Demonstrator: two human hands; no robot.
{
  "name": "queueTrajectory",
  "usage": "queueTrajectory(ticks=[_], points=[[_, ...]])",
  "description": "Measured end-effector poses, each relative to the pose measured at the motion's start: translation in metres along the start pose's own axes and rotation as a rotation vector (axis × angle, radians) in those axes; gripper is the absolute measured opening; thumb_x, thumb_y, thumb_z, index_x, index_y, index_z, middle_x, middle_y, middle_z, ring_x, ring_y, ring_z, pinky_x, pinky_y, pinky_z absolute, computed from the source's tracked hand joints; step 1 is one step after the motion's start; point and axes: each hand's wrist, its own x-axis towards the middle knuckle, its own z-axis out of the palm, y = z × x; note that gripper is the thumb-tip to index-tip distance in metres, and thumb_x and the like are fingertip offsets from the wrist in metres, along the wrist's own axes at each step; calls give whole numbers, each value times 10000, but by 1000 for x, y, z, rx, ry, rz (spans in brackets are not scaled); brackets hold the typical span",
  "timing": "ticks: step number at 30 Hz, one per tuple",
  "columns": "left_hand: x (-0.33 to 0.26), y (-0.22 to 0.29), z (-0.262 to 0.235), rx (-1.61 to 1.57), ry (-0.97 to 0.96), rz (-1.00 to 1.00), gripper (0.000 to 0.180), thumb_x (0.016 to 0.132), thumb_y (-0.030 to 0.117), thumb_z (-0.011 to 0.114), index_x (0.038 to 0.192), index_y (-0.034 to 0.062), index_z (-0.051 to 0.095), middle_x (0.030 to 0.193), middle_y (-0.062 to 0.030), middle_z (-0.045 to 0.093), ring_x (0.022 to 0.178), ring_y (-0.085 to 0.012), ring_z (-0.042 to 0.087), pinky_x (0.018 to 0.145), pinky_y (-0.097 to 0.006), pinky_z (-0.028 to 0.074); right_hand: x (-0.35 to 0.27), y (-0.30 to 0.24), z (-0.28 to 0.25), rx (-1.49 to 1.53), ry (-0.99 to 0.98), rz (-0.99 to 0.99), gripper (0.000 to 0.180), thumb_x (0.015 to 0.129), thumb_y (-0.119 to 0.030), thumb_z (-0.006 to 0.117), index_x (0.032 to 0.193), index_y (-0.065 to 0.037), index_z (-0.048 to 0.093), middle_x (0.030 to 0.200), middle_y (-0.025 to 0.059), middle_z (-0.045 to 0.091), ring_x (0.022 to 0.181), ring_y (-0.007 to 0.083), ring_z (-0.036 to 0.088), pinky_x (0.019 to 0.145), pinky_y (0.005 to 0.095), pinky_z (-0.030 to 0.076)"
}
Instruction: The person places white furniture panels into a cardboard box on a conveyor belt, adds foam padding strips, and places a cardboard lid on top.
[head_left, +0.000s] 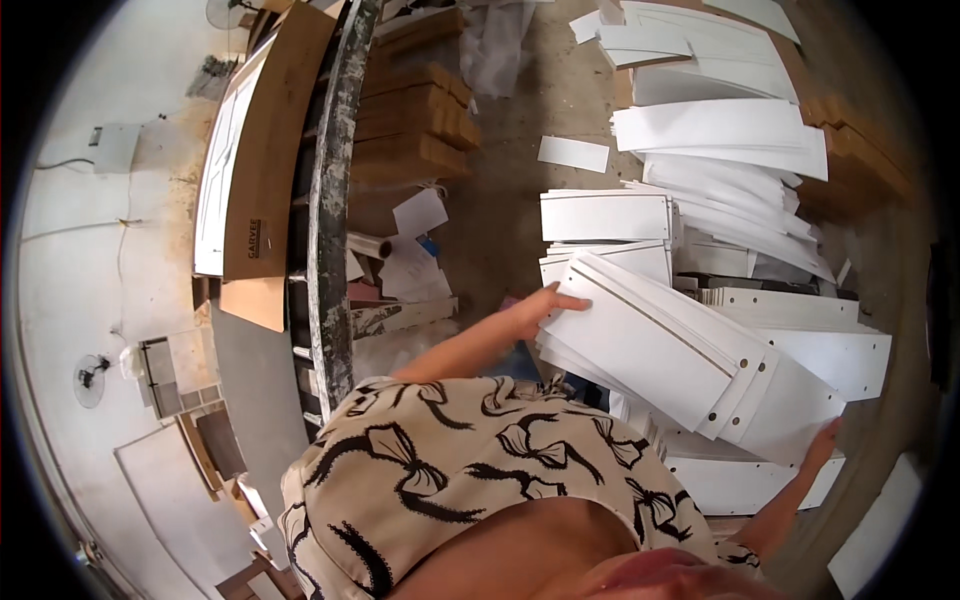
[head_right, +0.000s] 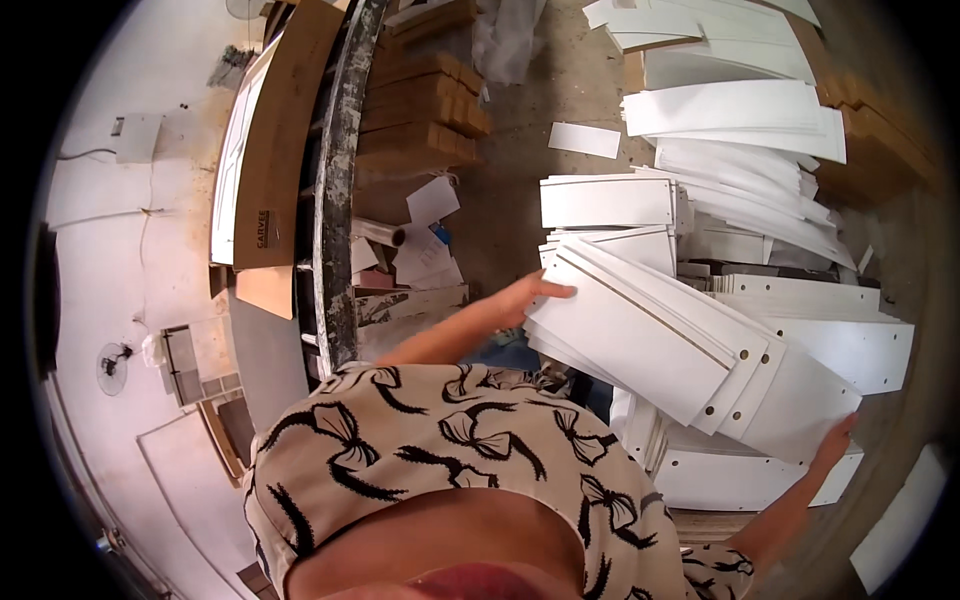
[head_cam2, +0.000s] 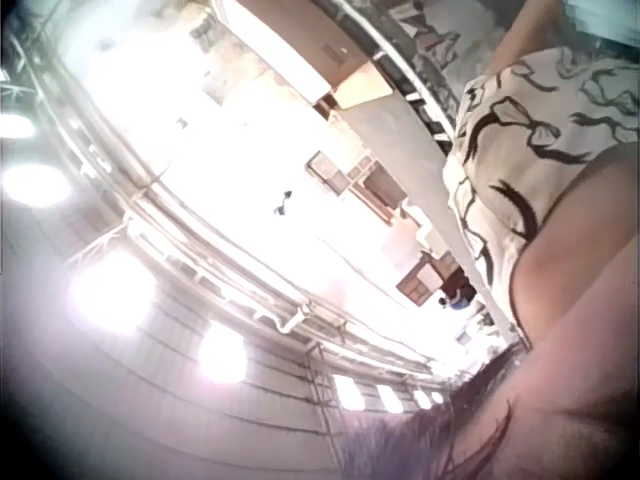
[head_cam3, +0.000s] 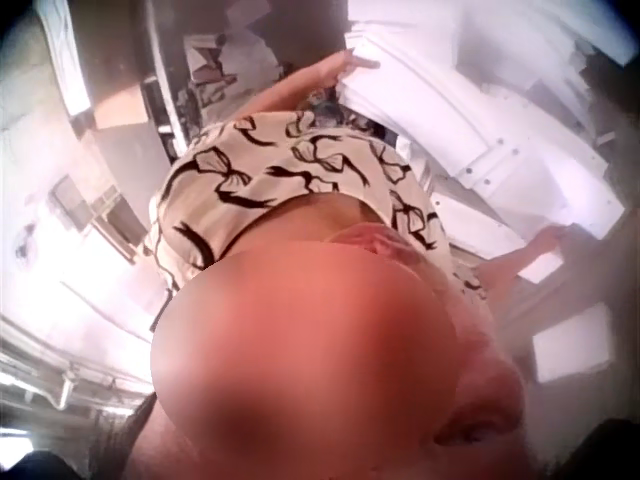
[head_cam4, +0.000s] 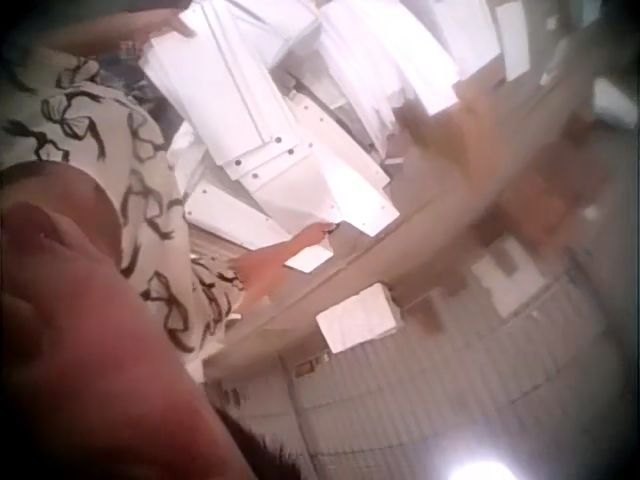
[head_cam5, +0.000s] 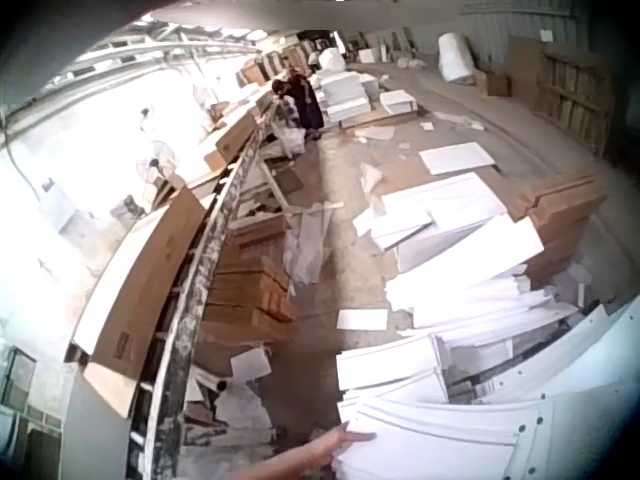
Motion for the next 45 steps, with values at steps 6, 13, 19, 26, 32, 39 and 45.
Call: queueTrajectory(ticks=[6, 13, 19, 26, 32, 39, 45], points=[[-83, 114, -71, 281, -77, 61, 776, 725, 235, 715, 1329, -20, 299, 1285, -170, 433, 1197, -243, 414, 998, -333, 322, -100, -88, -3, 32, -117, 281, 772, 889, -599, 323, 1225, 82, 458, 1221, 231, 508, 1100, 339, 501, 943, 352, 385], [-134, 203, -211, 282, -25, 61, 896, 691, 275, 746, 1358, -33, 233, 1326, -181, 379, 1245, -267, 351, 1032, -344, 277, -196, -216, 61, -316, -255, 280, 616, 952, -473, 271, 1320, 11, 370, 1237, 196, 506, 1121, 311, 488, 957, 342, 379], [-169, 246, -318, 113, 122, 181, 818, 776, 358, 666, 1356, -14, 224, 1274, -179, 423, 1154, -260, 444, 962, -350, 360, -210, -345, 156, 45, -121, 278, 654, 929, -515, 291, 1242, 32, 466, 1202, 163, 542, 1110, 281, 504, 942, 326, 377], [-142, 297, -360, 111, 203, 200, 808, 767, 405, 675, 1332, -20, 285, 1252, -200, 450, 1148, -265, 454, 946, -344, 372, -197, -436, 212, 72, -159, 278, 756, 894, -582, 294, 1211, 80, 477, 1202, 199, 531, 1111, 305, 503, 948, 321, 368], [-124, 384, -373, 128, 215, 274, 775, 765, 386, 695, 1284, -54, 324, 1176, -198, 515, 1053, -237, 532, 871, -329, 443, -148, -493, 276, 147, -253, 216, 774, 884, -604, 292, 1220, 67, 478, 1208, 191, 531, 1118, 304, 498, 951, 313, 363], [-72, 485, -363, 172, 287, 476, 703, 793, 384, 656, 1249, -71, 375, 1153, -173, 531, 1048, -202, 513, 890, -308, 413, -21, -632, 381, 227, -287, 104, 787, 879, -619, 306, 1175, 82, 507, 1149, 199, 557, 1078, 263, 507, 928, 315, 374], [-13, 559, -382, 93, 382, 502, 746, 776, 404, 664, 1259, -81, 367, 1152, -190, 536, 1046, -220, 526, 908, -319, 406, 76, -730, 460, 181, -395, 77, 771, 882, -606, 328, 1160, 87, 518, 1079, 182, 587, 960, 267, 551, 863, 322, 417]])
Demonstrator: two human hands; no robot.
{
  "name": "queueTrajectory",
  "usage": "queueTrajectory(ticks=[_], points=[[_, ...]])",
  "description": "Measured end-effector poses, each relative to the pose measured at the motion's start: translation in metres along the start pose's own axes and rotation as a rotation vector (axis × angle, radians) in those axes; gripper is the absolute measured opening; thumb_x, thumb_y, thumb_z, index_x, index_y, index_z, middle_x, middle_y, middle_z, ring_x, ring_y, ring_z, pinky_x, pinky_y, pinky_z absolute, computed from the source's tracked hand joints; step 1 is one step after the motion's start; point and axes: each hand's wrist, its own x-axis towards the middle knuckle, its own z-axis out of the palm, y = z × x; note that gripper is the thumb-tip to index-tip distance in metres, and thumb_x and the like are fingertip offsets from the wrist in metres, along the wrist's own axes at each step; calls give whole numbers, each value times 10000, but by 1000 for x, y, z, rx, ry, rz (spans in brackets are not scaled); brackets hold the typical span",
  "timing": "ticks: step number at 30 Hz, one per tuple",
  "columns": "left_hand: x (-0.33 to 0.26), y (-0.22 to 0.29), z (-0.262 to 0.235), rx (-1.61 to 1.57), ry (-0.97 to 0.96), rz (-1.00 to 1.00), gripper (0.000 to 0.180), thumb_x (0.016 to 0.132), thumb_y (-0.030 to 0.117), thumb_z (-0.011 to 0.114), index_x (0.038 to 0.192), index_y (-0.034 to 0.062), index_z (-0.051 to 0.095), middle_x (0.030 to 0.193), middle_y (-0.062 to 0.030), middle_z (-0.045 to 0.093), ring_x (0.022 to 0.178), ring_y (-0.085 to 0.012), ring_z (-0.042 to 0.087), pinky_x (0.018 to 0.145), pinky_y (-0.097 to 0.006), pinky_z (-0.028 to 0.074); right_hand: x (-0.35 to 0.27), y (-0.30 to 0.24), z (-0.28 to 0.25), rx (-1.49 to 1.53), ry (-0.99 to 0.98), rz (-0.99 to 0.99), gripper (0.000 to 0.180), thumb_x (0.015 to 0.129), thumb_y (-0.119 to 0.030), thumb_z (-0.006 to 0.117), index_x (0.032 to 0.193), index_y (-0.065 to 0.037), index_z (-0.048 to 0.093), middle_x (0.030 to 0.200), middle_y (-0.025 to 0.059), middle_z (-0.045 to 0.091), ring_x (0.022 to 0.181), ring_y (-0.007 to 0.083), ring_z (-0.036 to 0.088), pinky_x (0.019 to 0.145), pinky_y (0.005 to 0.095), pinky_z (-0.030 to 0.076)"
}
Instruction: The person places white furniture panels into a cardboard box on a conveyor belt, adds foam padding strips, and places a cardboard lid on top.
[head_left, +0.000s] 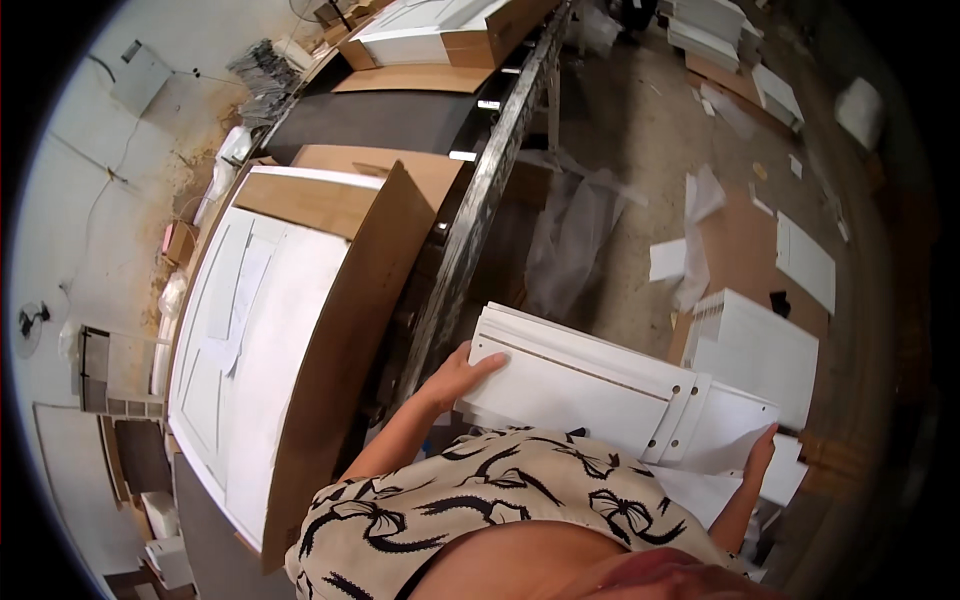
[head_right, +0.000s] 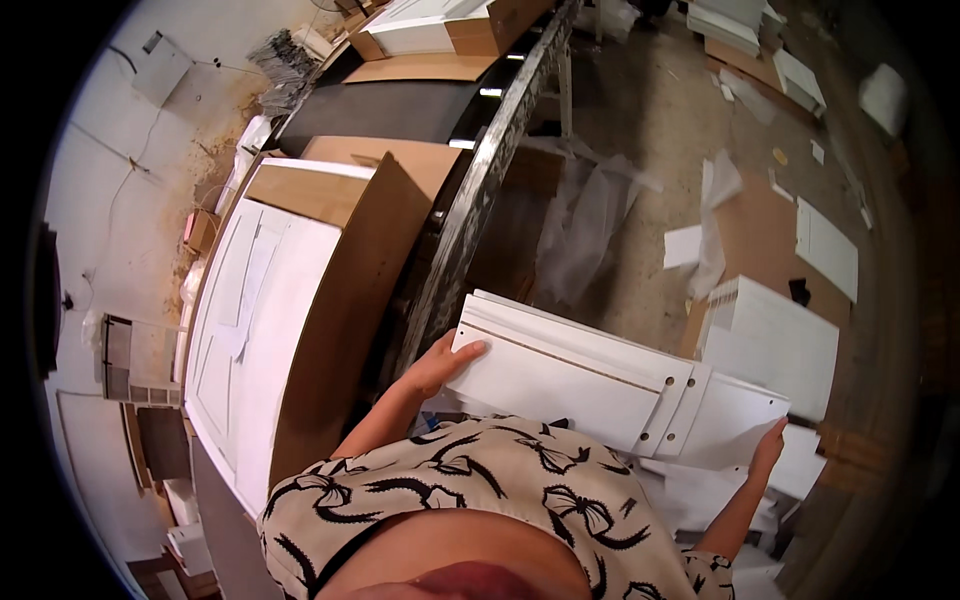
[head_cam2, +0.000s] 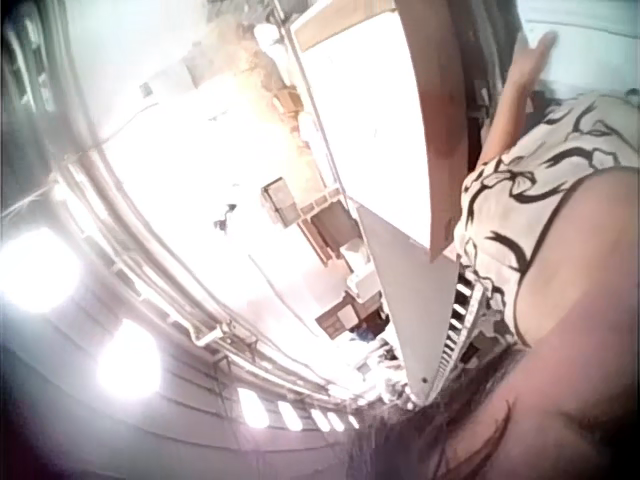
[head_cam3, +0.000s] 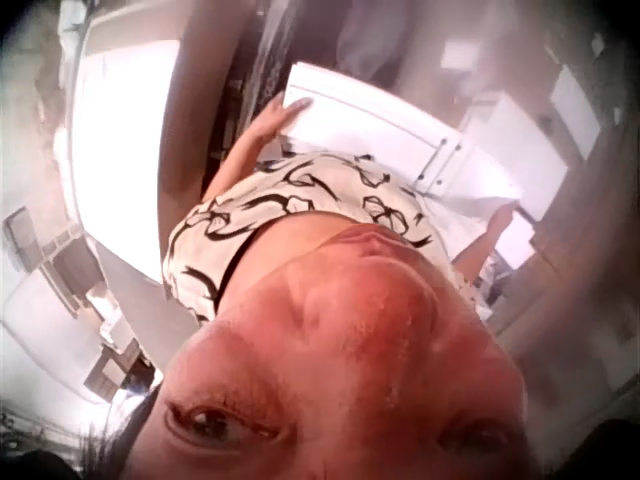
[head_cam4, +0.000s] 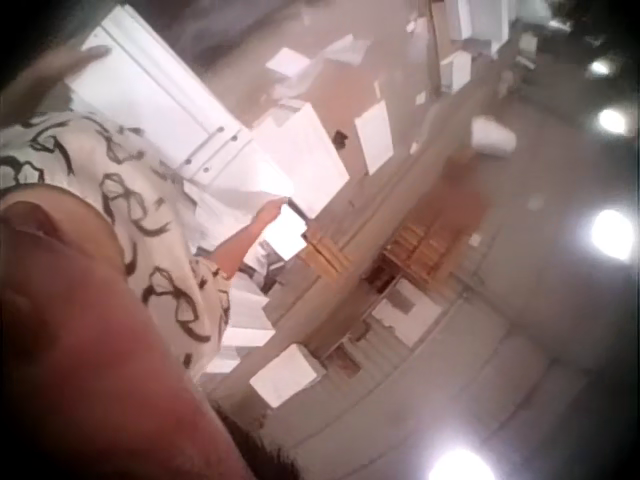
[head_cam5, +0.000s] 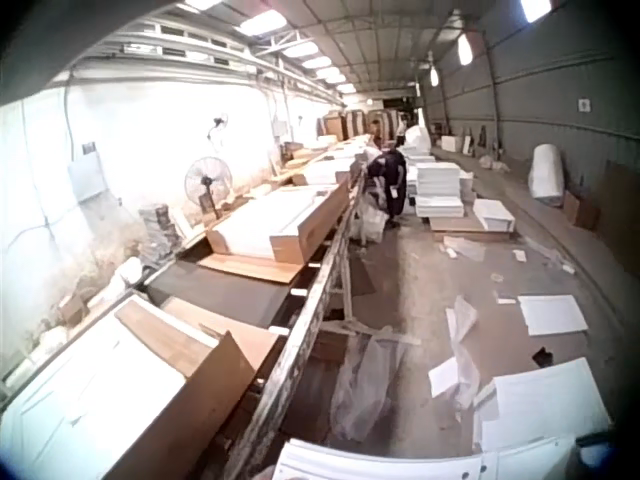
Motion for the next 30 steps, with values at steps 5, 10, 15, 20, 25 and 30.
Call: queueTrajectory(ticks=[5, 10, 15, 20, 25, 30], points=[[124, 72, 10, 28, 36, 79, 695, 781, 368, 674, 1217, -96, 394, 1091, -181, 565, 988, -215, 554, 860, -300, 442, 76, -105, 51, 62, 38, 6, 788, 880, -608, 327, 1165, 106, 500, 1098, 203, 572, 1007, 281, 535, 886, 327, 400], [249, 159, 20, -8, -31, 24, 680, 783, 370, 680, 1238, -44, 389, 1100, -162, 564, 973, -204, 572, 822, -305, 472, 151, -188, 81, 28, 187, -58, 795, 883, -605, 324, 1172, 119, 484, 1140, 205, 557, 1034, 298, 530, 895, 345, 402], [339, 227, 39, -8, 34, -33, 857, 705, 443, 721, 1248, -110, 356, 1087, -232, 560, 947, -255, 593, 801, -315, 482, 228, -272, 115, 10, 43, 74, 767, 892, -587, 321, 1205, 97, 471, 1179, 191, 546, 1071, 292, 527, 923, 338, 395], [453, 291, 66, 91, 159, 73, 756, 719, 457, 711, 1184, -79, 452, 1053, -173, 585, 930, -220, 592, 790, -298, 473, 389, -329, 195, 204, -191, -174, 637, 946, -474, 287, 1261, 59, 434, 1258, 176, 498, 1163, 269, 476, 970, 332, 364], [525, 368, 57, 35, 415, 23, 739, 743, 486, 668, 1159, -91, 466, 978, -181, 606, 849, -224, 615, 754, -308, 488, 506, -556, 298, -52, -207, -266, 662, 928, -496, 316, 1214, 82, 464, 1206, 199, 532, 1110, 292, 509, 939, 339, 381], [521, 470, 37, -233, 458, 128, 660, 768, 500, 631, 1063, -80, 523, 918, -150, 614, 781, -197, 606, 703, -303, 486, 502, -799, 361, -298, -339, -656, 686, 918, -518, 331, 1087, 111, 546, 1055, 225, 604, 991, 310, 568, 865, 356, 410]])
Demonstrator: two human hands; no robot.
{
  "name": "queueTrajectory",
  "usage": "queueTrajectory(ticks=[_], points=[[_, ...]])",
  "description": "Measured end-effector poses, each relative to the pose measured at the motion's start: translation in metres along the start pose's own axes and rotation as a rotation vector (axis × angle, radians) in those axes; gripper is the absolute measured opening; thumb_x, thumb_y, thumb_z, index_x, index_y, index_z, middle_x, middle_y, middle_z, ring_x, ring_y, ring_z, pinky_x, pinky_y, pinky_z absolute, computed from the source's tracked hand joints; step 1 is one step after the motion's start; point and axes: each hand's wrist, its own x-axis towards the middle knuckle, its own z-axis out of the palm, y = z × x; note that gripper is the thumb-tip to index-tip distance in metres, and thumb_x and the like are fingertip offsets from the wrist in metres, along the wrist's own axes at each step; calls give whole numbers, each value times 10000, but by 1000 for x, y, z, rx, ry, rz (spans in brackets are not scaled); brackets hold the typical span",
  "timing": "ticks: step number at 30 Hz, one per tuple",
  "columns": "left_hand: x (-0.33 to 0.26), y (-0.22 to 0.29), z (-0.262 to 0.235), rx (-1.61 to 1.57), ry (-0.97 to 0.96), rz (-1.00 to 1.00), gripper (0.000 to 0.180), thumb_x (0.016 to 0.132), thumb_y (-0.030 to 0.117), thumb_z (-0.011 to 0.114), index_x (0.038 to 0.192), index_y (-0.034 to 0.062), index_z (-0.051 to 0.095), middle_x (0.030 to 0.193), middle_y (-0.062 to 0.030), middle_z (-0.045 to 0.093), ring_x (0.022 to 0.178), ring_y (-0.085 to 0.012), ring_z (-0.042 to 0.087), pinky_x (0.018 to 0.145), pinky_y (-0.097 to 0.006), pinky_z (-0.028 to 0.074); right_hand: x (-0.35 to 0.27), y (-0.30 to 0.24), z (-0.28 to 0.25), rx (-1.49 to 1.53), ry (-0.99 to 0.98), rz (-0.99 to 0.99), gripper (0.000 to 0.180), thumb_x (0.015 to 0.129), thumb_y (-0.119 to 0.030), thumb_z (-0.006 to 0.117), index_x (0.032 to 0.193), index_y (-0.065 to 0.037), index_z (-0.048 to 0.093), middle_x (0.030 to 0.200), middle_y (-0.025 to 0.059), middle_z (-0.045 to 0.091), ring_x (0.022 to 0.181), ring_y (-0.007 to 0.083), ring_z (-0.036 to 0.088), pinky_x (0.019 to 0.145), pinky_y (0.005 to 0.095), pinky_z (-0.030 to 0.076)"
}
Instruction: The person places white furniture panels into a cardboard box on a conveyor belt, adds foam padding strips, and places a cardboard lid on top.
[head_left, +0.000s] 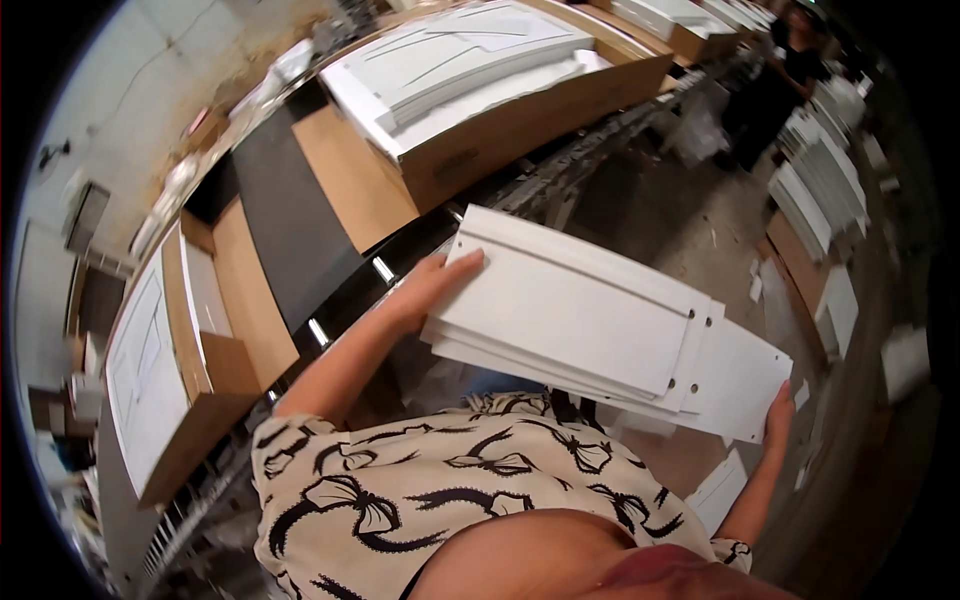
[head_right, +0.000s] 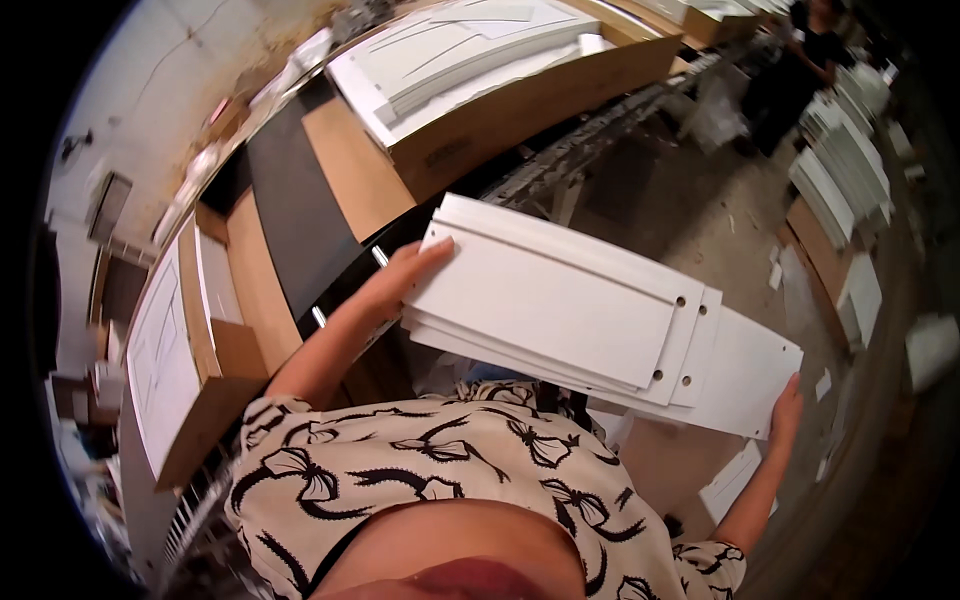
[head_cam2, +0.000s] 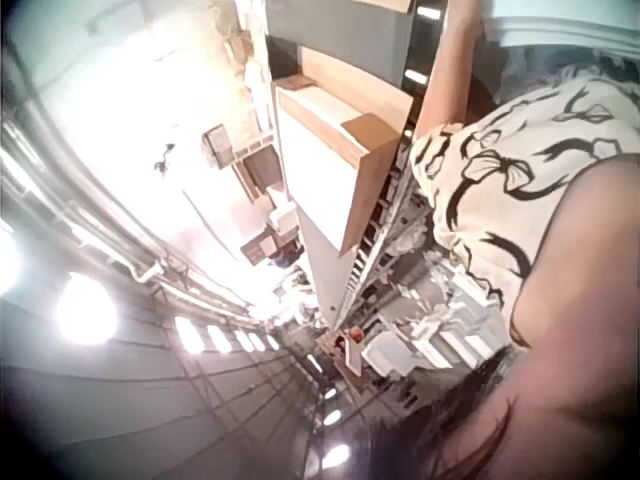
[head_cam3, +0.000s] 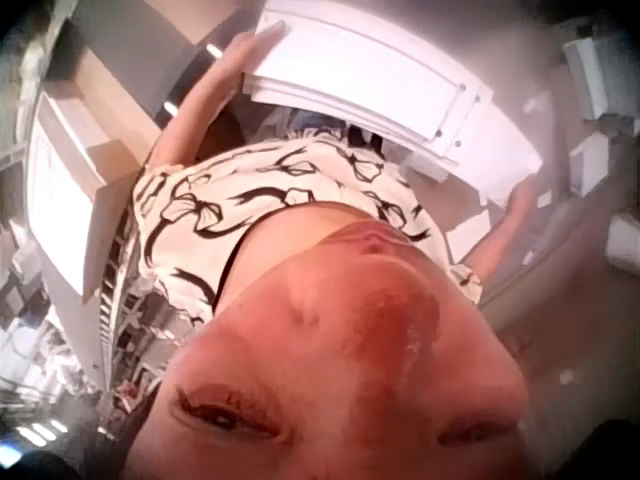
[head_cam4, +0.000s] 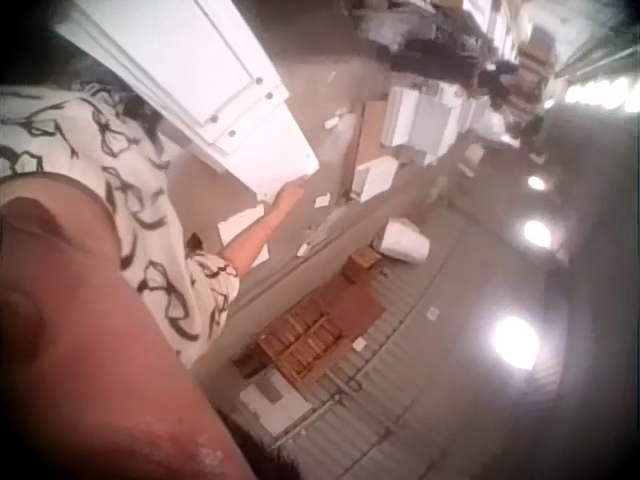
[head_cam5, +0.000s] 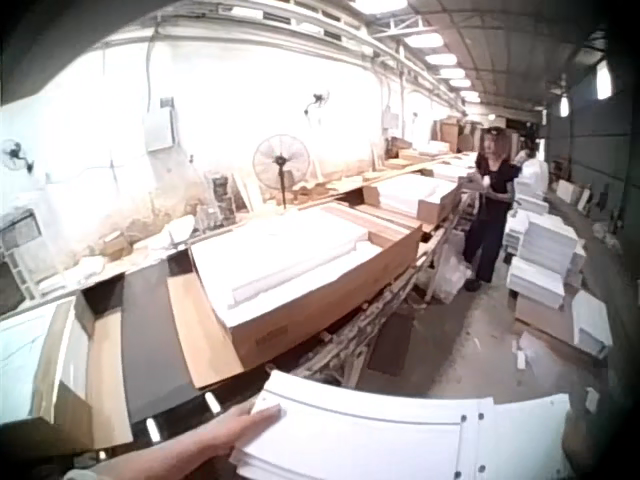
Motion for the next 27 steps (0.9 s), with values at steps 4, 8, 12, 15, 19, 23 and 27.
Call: queueTrajectory(ticks=[4, 8, 12, 15, 19, 23, 27], points=[[27, 61, -18, -43, 38, 20, 614, 814, 501, 558, 1112, -36, 552, 1020, -132, 600, 907, -181, 573, 811, -280, 425, 96, -122, 19, -72, -34, -329, 698, 919, -521, 333, 1012, 129, 570, 955, 240, 623, 902, 287, 588, 826, 350, 420], [55, 100, -48, -84, 118, 35, 630, 830, 496, 530, 1195, -17, 517, 1157, -126, 551, 1046, -198, 522, 916, -279, 373, 165, -243, 53, -75, -185, -484, 683, 926, -500, 343, 992, 145, 558, 901, 211, 618, 838, 220, 560, 780, 344, 426], [101, 123, -77, -103, 295, 105, 720, 811, 525, 535, 1275, -17, 440, 1247, -158, 489, 1133, -225, 467, 975, -293, 321, 240, -356, 92, -234, -289, -550, 670, 924, -496, 354, 988, 139, 558, 900, 194, 613, 844, 214, 553, 772, 341, 425], [137, 146, -92, -146, 370, 92, 771, 766, 571, 566, 1265, -2, 443, 1216, -184, 497, 1108, -251, 490, 935, -294, 350, 283, -428, 136, -205, -268, -564, 652, 920, -494, 369, 963, 128, 561, 860, 167, 602, 800, 199, 535, 744, 332, 426], [173, 140, -133, -196, 519, 87, 843, 732, 601, 582, 1266, -32, 423, 1224, -206, 482, 1120, -269, 479, 937, -312, 345, 334, -515, 210, -198, -384, -686, 631, 919, -489, 378, 930, 113, 567, 799, 129, 587, 743, 163, 501, 702, 305, 423], [188, 137, -147, -273, 672, 91, 790, 761, 546, 594, 1254, -49, 426, 1199, -206, 506, 1081, -252, 511, 911, -300, 381, 339, -586, 299, -91, -523, -822, 618, 923, -470, 378, 926, 117, 573, 802, 138, 600, 722, 151, 507, 702, 306, 430], [192, 127, -156, -486, 756, 208, 603, 805, 383, 621, 1202, -46, 473, 1096, -146, 577, 965, -208, 570, 840, -295, 436, 364, -647, 371, -158, -553, -1001, 617, 920, -458, 375, 1032, 121, 555, 870, 173, 623, 795, 199, 566, 752, 333, 434]])
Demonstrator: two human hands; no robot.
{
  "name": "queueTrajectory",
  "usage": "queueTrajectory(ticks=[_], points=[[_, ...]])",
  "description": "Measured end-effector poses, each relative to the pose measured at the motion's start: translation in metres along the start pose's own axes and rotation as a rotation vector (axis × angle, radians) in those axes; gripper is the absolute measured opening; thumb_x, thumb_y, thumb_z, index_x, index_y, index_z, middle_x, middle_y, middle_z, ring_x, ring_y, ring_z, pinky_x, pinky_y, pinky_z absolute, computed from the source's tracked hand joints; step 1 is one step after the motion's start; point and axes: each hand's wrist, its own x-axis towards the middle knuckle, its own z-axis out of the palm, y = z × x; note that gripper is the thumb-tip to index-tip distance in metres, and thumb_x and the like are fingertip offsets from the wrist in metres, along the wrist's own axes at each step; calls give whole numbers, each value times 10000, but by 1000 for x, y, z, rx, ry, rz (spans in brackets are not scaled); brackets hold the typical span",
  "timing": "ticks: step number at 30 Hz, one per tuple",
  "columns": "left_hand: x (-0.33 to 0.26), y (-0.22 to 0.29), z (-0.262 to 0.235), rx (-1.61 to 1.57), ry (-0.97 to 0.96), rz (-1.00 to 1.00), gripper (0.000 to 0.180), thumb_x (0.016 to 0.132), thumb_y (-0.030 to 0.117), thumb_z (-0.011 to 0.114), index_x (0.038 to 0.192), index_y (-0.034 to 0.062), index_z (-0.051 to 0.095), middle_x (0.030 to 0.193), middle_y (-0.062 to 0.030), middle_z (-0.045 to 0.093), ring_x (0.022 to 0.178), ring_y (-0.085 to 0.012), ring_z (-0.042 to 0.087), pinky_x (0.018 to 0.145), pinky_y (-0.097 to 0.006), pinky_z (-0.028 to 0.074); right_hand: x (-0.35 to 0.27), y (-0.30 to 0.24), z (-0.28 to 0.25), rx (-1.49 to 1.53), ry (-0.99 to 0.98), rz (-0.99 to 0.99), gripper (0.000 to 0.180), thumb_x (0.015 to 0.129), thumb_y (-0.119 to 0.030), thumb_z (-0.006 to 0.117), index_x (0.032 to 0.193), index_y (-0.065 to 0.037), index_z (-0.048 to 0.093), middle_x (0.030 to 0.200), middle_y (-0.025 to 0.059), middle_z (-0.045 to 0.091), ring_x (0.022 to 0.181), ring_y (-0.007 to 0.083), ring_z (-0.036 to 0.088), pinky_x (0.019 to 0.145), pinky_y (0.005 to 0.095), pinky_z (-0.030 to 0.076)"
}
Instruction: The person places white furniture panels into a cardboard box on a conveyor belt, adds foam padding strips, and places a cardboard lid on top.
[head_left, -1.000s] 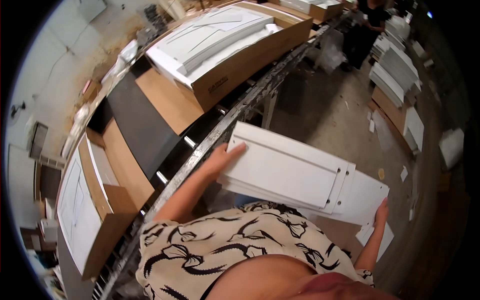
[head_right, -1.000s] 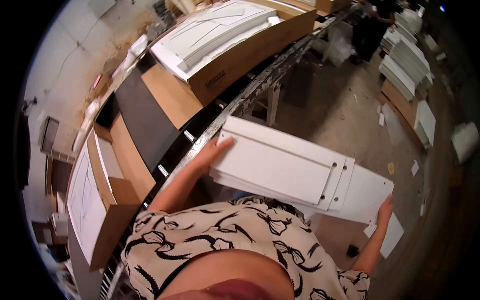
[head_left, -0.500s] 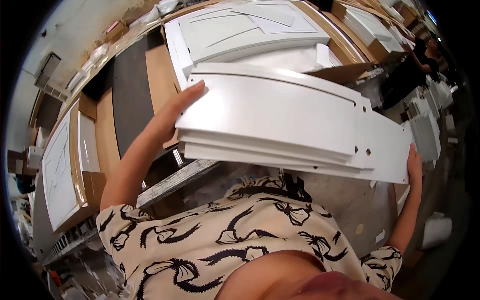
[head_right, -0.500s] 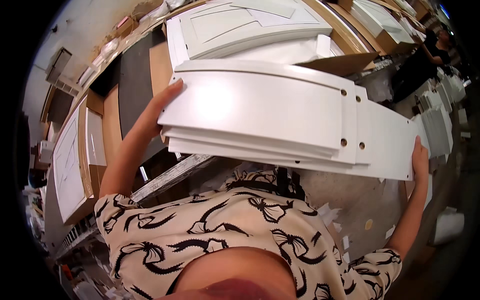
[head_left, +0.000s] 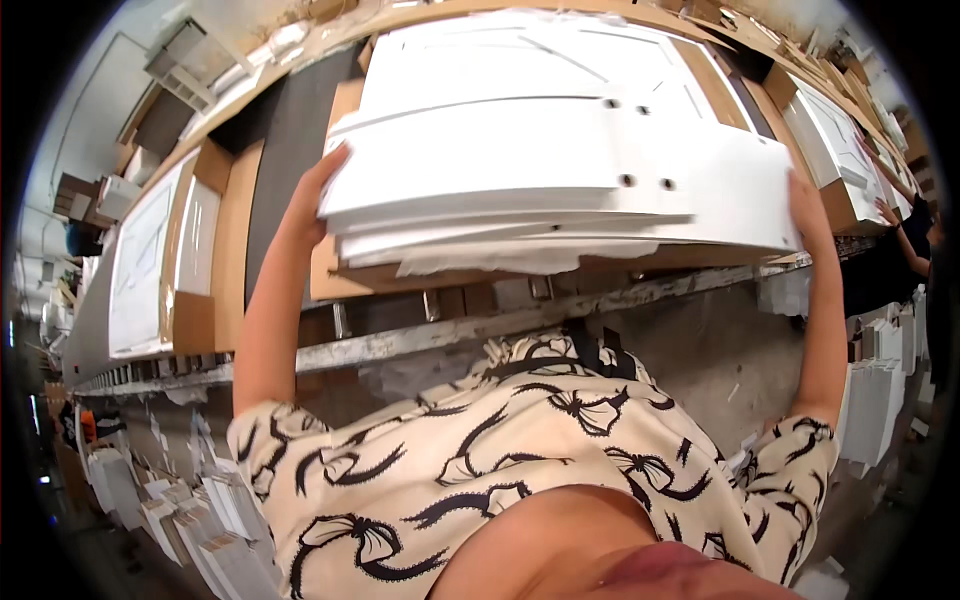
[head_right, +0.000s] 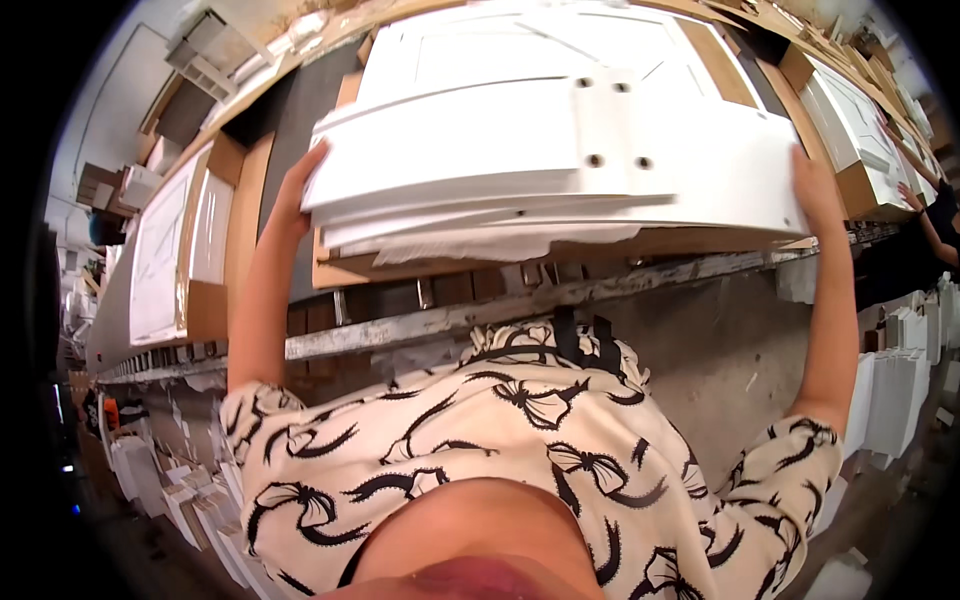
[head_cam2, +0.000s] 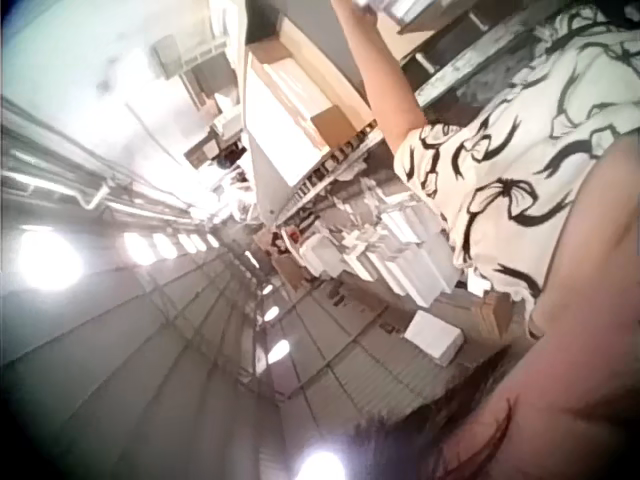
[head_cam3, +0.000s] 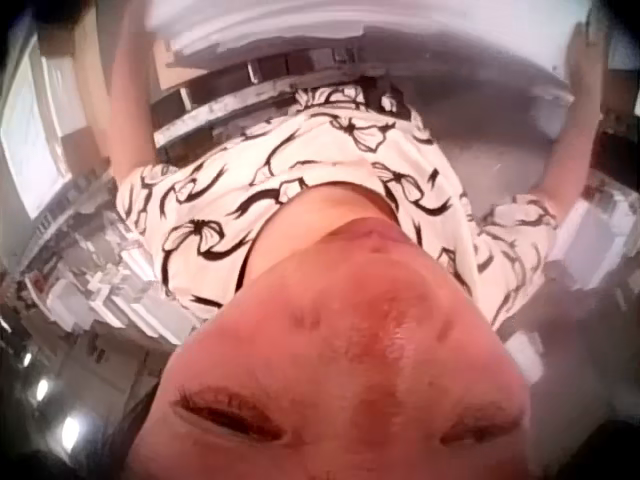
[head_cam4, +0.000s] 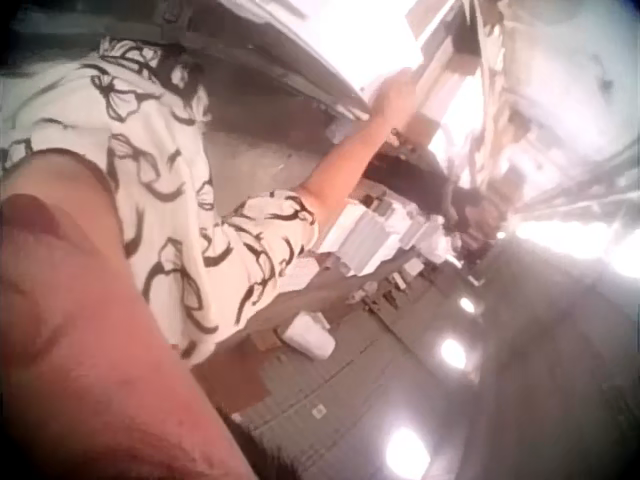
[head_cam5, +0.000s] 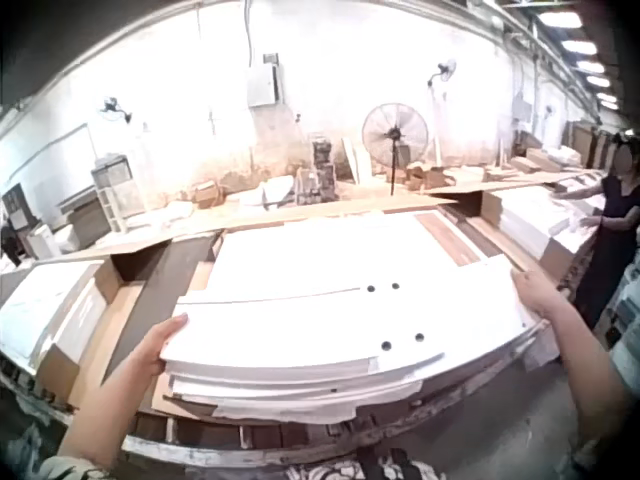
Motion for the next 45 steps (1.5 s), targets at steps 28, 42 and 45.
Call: queueTrajectory(ticks=[28, 42, 45], points=[[-29, -37, -103, -120, 355, -146, 589, 820, 465, 558, 1230, 50, 488, 1180, -103, 556, 1033, -259, 554, 888, -390, 457, -23, -64, 132, -593, -460, -104, 490, 796, -342, 550, 1224, -135, 431, 1151, 256, 446, 898, 435, 554, 780, 451, 477], [-37, -35, -92, -86, 503, -85, 541, 802, 404, 621, 1171, 21, 523, 1100, -97, 592, 965, -236, 577, 833, -361, 468, 15, -17, 114, -705, -453, -240, 635, 625, 48, 597, 1214, -154, 473, 1139, 218, 480, 1030, 373, 495, 858, 414, 431], [-38, -27, -82, -116, 472, -104, 545, 797, 406, 629, 1166, 19, 526, 1080, -94, 597, 957, -233, 579, 826, -352, 471, 42, -29, 107, -632, -504, -331, 479, 697, -40, 644, 1153, -122, 523, 1062, 209, 546, 979, 340, 545, 784, 401, 452]])
